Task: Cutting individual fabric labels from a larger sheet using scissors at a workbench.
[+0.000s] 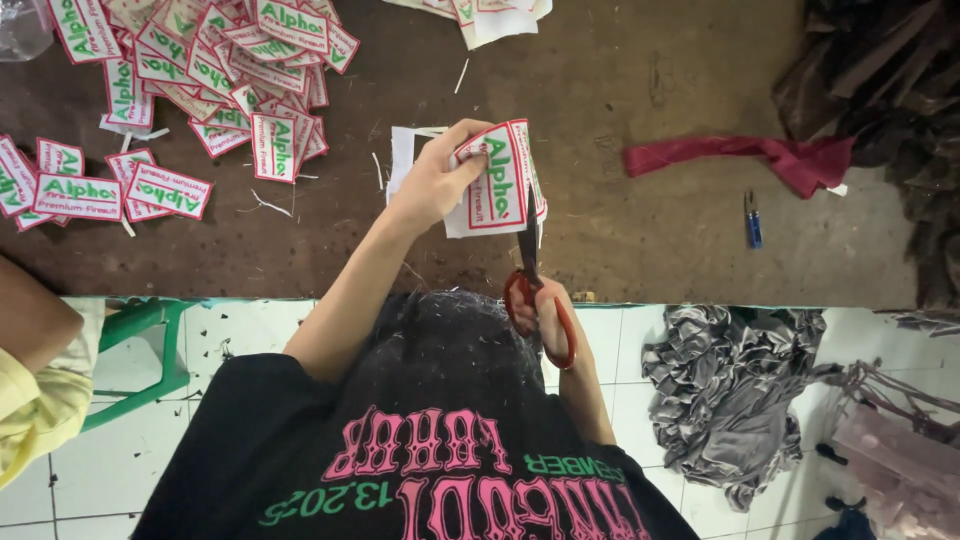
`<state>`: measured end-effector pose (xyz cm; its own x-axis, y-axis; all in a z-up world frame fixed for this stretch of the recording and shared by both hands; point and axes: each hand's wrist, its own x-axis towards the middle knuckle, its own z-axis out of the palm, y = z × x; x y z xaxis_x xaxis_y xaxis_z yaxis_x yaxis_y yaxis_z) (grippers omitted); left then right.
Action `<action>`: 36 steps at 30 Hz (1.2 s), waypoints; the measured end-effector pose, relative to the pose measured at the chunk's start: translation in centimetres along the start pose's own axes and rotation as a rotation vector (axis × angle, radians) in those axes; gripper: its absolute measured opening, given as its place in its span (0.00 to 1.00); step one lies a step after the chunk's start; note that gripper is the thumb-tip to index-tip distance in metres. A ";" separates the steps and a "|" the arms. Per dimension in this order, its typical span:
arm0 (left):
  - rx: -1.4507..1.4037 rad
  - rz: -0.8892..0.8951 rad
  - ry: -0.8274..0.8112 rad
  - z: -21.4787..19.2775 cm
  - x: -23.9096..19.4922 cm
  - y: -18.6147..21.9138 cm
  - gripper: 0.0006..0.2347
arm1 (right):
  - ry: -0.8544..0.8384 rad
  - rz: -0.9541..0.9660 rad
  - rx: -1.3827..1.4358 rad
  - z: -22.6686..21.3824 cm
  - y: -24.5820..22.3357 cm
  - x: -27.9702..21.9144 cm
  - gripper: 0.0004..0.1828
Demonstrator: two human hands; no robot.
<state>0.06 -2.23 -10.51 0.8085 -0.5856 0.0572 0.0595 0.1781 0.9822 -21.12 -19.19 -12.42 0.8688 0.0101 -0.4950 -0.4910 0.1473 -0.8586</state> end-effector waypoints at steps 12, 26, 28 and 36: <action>0.003 0.052 0.005 0.0 0.2 0.7 0.13 | 0.018 -0.120 0.028 1.8 -2.2 -1.1 0.42; 0.052 0.078 0.033 0.4 -0.1 0.9 0.12 | 0.226 0.038 -0.069 3.1 -4.0 -0.9 0.18; 0.067 0.066 0.033 0.5 -0.2 1.0 0.12 | 0.247 0.063 -0.067 2.7 -2.7 -0.7 0.17; 0.007 -0.063 0.044 1.7 -1.0 3.5 0.10 | 0.049 -0.271 -0.143 2.4 -1.4 -0.5 0.52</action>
<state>-1.52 -2.37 -6.87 0.8282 -0.5602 -0.0121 0.1070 0.1369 0.9848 -20.73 -17.06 -10.65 0.9669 -0.0589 -0.2482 -0.2487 -0.0024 -0.9686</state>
